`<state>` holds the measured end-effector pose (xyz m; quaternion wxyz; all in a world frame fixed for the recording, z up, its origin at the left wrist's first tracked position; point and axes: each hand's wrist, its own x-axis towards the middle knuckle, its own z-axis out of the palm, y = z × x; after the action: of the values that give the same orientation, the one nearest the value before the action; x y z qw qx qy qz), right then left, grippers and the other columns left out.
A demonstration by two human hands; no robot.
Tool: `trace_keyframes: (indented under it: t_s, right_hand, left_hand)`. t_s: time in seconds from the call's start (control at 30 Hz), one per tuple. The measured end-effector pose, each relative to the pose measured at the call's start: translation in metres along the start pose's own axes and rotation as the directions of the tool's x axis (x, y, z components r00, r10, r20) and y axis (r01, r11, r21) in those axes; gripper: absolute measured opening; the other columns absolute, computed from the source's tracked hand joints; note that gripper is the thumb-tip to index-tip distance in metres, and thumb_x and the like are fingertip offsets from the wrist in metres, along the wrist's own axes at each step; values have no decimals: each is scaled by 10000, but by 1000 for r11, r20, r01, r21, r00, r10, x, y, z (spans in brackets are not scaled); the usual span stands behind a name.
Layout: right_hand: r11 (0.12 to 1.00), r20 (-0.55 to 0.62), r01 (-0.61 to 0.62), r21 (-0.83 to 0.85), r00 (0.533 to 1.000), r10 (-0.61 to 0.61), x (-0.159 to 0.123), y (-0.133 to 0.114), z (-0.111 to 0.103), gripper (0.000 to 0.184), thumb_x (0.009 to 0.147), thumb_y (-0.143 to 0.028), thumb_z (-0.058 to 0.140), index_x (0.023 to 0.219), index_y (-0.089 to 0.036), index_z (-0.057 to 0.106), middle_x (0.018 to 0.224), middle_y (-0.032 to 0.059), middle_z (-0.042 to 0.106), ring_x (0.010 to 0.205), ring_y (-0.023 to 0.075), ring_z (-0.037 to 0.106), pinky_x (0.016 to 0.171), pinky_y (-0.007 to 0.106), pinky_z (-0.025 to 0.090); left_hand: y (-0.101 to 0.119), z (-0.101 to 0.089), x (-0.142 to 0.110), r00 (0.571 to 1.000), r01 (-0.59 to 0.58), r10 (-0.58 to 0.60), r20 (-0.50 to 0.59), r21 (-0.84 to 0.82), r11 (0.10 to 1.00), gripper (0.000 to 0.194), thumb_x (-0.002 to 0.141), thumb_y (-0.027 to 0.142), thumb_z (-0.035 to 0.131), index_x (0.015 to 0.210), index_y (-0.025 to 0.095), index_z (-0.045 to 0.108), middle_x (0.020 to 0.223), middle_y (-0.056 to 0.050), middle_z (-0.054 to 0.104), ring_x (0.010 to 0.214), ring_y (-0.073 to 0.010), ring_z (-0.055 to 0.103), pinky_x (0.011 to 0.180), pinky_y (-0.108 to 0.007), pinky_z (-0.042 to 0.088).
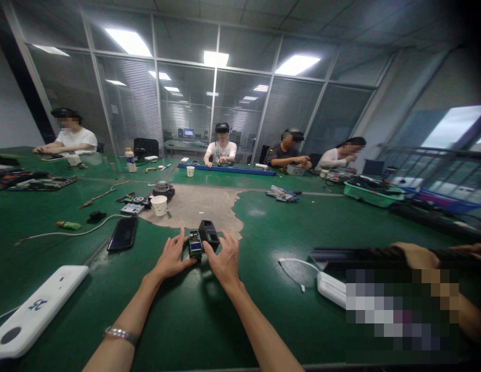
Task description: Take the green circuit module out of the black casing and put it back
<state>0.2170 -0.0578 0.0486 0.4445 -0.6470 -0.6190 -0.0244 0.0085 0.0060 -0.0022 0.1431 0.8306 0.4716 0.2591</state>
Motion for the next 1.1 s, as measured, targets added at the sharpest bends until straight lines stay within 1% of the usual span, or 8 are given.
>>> trace_keyframes:
  t_s: [0.17,0.33,0.5,0.67,0.77,0.9,1.0,1.1]
  right_hand:
    - [1000,67,-23,21,997,21,-3,-22,9,374,880,-484,694,1036,-151,763,1348,185,619,1275,328,492,1090,452,370]
    - [999,107,-42,3,993,41,-1,-31,12,358,867,-481,703,1027,-168,770,1339,175,623,1272,339,491,1066,448,385]
    - [997,118,-35,-65,992,43,1,-39,16,391,860,-510,703,1033,-166,767,1337,174,621,1276,347,477,1057,455,387]
    - [992,144,-9,-125,989,27,-7,-39,21,401,847,-529,707,1013,-169,765,1365,181,601,1282,369,462,1034,481,391]
    - [986,202,-11,-169,978,45,-12,-36,20,434,834,-549,711,1010,-156,767,1381,211,585,1291,400,453,1025,511,390]
    - [980,211,-9,-199,976,52,-13,-35,16,489,826,-573,711,1059,-145,753,1394,229,571,1299,409,452,1026,520,392]
    - [982,210,-5,-191,977,46,-11,-37,16,496,813,-580,721,1064,-153,751,1405,222,565,1302,405,451,1029,519,393]
    - [983,227,-3,-185,973,46,-11,-38,21,484,807,-570,726,1045,-149,755,1404,223,566,1298,408,451,1029,524,389]
  left_hand:
    - [2,-1,0,1000,11,-11,-1,-17,1000,1185,853,581,683,1612,195,-141,1547,-159,475,1463,-390,331,1206,-605,145]
    - [4,-2,0,1000,6,-6,-1,-33,999,1200,849,559,691,1605,191,-166,1546,-153,477,1464,-370,336,1218,-602,126]
    - [6,-4,0,1000,11,-11,1,-52,999,1216,834,538,698,1602,181,-175,1526,-165,494,1452,-367,359,1220,-605,132]
    - [5,-4,0,1000,-1,1,12,-46,999,1211,820,415,681,1585,161,-222,1534,-174,482,1457,-358,356,1219,-615,130]
    - [2,-1,1,1000,22,-22,10,-23,999,1231,753,338,695,1598,165,-183,1575,-190,414,1481,-364,326,1223,-614,124]
    - [0,2,1,998,61,-61,-6,8,998,1274,690,375,735,1610,125,-109,1615,-242,308,1511,-385,267,1229,-609,114]
    - [1,1,-1,998,56,-56,-2,4,998,1277,682,383,743,1612,124,-93,1612,-234,319,1513,-374,267,1237,-598,100]
    - [4,-1,-2,999,48,-48,-2,-5,999,1210,712,322,689,1615,143,-96,1584,-207,384,1502,-349,299,1237,-595,105]
